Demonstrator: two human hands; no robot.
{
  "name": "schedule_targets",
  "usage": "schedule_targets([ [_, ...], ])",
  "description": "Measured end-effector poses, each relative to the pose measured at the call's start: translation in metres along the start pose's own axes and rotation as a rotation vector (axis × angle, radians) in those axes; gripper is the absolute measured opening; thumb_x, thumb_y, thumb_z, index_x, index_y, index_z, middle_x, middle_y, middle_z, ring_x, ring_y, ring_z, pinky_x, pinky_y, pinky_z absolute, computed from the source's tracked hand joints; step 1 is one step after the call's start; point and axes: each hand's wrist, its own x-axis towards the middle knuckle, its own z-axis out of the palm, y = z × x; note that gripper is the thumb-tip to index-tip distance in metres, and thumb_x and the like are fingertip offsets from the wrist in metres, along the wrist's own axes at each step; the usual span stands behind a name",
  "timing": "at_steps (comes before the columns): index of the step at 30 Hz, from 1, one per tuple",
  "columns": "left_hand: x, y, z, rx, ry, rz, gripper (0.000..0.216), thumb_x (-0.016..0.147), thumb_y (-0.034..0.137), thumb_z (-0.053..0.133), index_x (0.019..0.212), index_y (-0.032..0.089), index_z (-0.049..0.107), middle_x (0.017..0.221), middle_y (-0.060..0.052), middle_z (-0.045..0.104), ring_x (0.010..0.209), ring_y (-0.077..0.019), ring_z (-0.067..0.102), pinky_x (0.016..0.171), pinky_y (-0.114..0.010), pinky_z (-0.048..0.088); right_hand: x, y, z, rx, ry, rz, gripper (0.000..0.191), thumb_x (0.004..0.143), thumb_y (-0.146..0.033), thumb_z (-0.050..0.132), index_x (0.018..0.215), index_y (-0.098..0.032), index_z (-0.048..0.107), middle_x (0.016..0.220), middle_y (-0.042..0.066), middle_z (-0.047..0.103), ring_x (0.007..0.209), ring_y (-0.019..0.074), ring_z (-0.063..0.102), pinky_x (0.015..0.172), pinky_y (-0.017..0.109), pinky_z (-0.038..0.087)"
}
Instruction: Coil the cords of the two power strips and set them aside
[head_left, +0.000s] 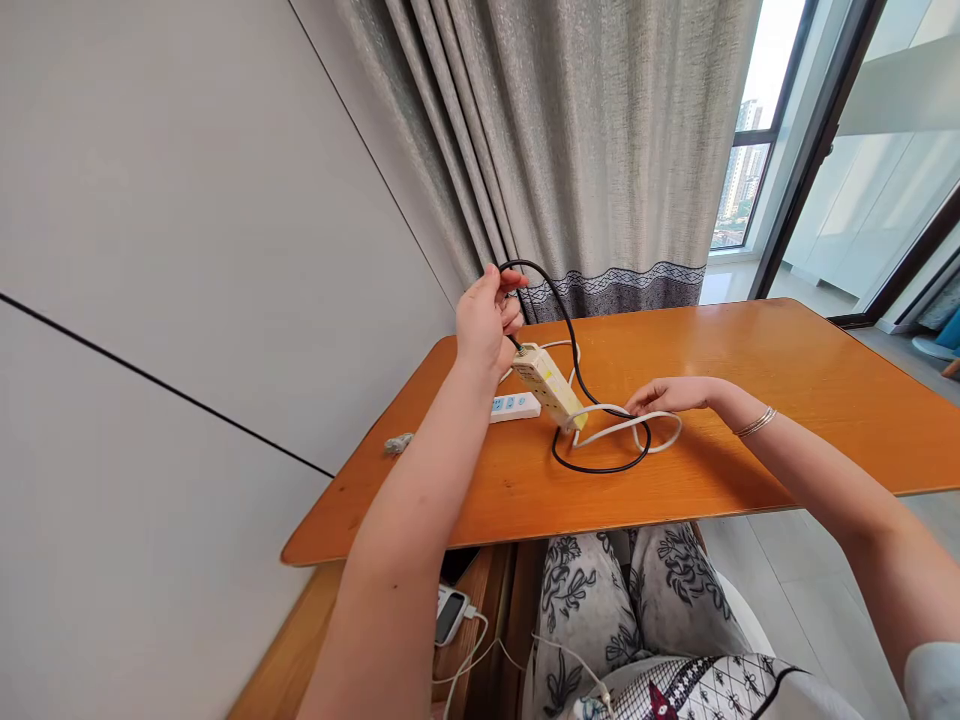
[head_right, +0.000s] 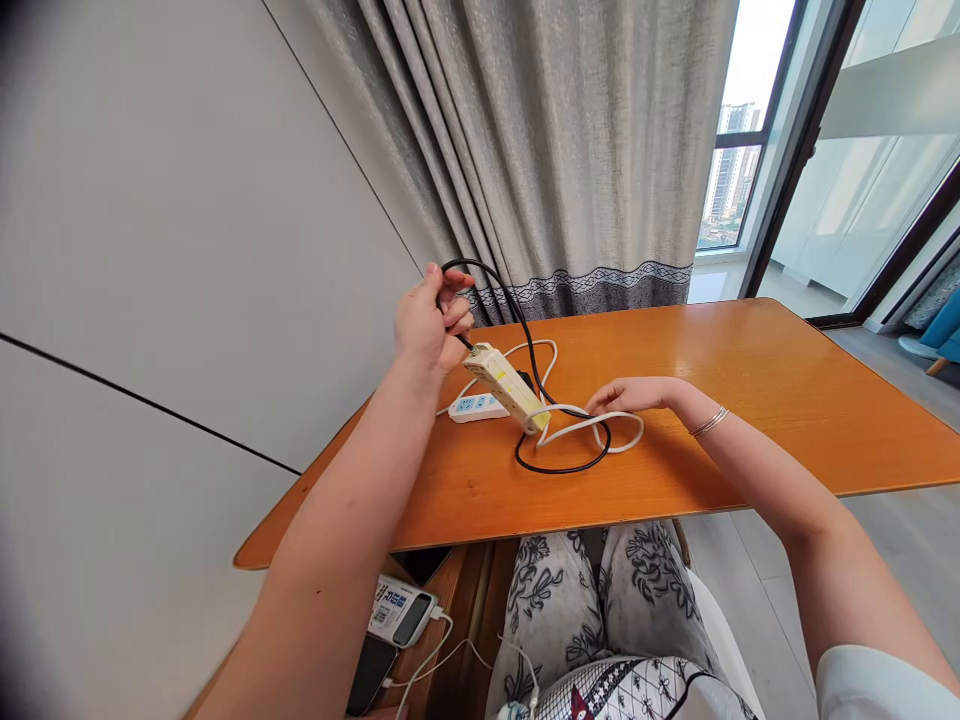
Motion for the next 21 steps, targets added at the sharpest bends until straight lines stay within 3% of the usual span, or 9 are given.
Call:
schedule_targets([
  [4, 0.004, 0.002, 0.000, -0.057, 0.017, 0.030, 0.038, 0.093, 0.041, 0.070, 0.065, 0.017, 0.061, 0.065, 0.000, 0.069, 0.032, -0.0004, 0.023, 0.030, -0.019, 0.016, 0.008, 0.007, 0.018, 0.280, -0.037, -0.038, 0.030, 0.076, -0.040, 0.079, 0.093, -0.015, 0.076, 0.096, 0.004, 0.076, 0.091, 0.0138, 0.066, 0.088, 0.026, 0.049],
  [6, 0.007, 0.007, -0.001, -0.076, 0.038, 0.044, 0.039, 0.095, 0.041, 0.067, 0.065, 0.017, 0.062, 0.065, -0.001, 0.069, 0.032, -0.0007, 0.023, 0.030, -0.019, 0.015, 0.012, 0.011, 0.025, 0.446, -0.018, -0.055, 0.035, 0.074, -0.046, 0.082, 0.088, -0.015, 0.073, 0.093, 0.005, 0.076, 0.091, 0.0151, 0.067, 0.088, 0.027, 0.050],
  [8, 0.010, 0.013, -0.003, -0.076, 0.061, 0.056, 0.041, 0.098, 0.040, 0.062, 0.065, 0.016, 0.061, 0.064, -0.001, 0.068, 0.033, -0.0005, 0.021, 0.031, -0.018, 0.013, 0.014, 0.016, 0.029, 0.540, 0.039, -0.061, 0.043, 0.070, -0.052, 0.085, 0.083, -0.016, 0.067, 0.083, 0.004, 0.073, 0.083, 0.0151, 0.068, 0.081, 0.028, 0.051],
  [11, 0.014, 0.020, -0.009, -0.057, 0.094, 0.082, 0.042, 0.100, 0.038, 0.059, 0.065, 0.015, 0.060, 0.063, 0.000, 0.066, 0.033, 0.0008, 0.020, 0.033, -0.018, 0.011, 0.015, 0.021, 0.030, 0.523, 0.197, -0.090, 0.046, 0.065, -0.047, 0.091, 0.080, -0.017, 0.061, 0.075, 0.000, 0.070, 0.070, 0.0107, 0.063, 0.070, 0.024, 0.048],
  [14, 0.017, 0.021, -0.016, -0.060, 0.080, 0.069, 0.039, 0.098, 0.039, 0.063, 0.066, 0.018, 0.061, 0.066, 0.000, 0.068, 0.034, -0.0001, 0.023, 0.034, -0.021, 0.012, 0.015, 0.024, 0.027, 0.478, 0.323, -0.103, 0.043, 0.070, -0.042, 0.089, 0.086, -0.017, 0.058, 0.081, 0.001, 0.073, 0.069, 0.0098, 0.062, 0.064, 0.022, 0.045],
  [16, 0.018, 0.021, -0.019, -0.067, 0.063, 0.056, 0.038, 0.098, 0.041, 0.063, 0.067, 0.019, 0.061, 0.067, -0.001, 0.070, 0.034, -0.0013, 0.024, 0.034, -0.023, 0.012, 0.015, 0.026, 0.025, 0.514, 0.365, -0.106, 0.044, 0.073, -0.043, 0.087, 0.094, -0.018, 0.058, 0.073, -0.001, 0.071, 0.062, 0.0094, 0.060, 0.057, 0.021, 0.041],
  [19, 0.018, 0.021, -0.021, -0.051, 0.065, 0.082, 0.039, 0.098, 0.040, 0.063, 0.065, 0.019, 0.061, 0.068, -0.001, 0.070, 0.034, -0.0017, 0.024, 0.034, -0.023, 0.012, 0.012, 0.031, 0.018, 0.660, 0.309, -0.112, 0.041, 0.082, -0.045, 0.078, 0.106, -0.016, 0.061, 0.059, -0.005, 0.061, 0.050, 0.0080, 0.053, 0.048, 0.018, 0.037],
  [21, 0.018, 0.022, -0.020, -0.030, 0.068, 0.110, 0.039, 0.097, 0.038, 0.065, 0.063, 0.018, 0.061, 0.068, -0.001, 0.070, 0.034, -0.0015, 0.024, 0.034, -0.023, 0.012, 0.010, 0.034, 0.013, 0.755, 0.227, -0.083, 0.034, 0.093, -0.046, 0.063, 0.105, -0.014, 0.063, 0.056, -0.004, 0.056, 0.050, 0.0106, 0.057, 0.046, 0.018, 0.041],
])
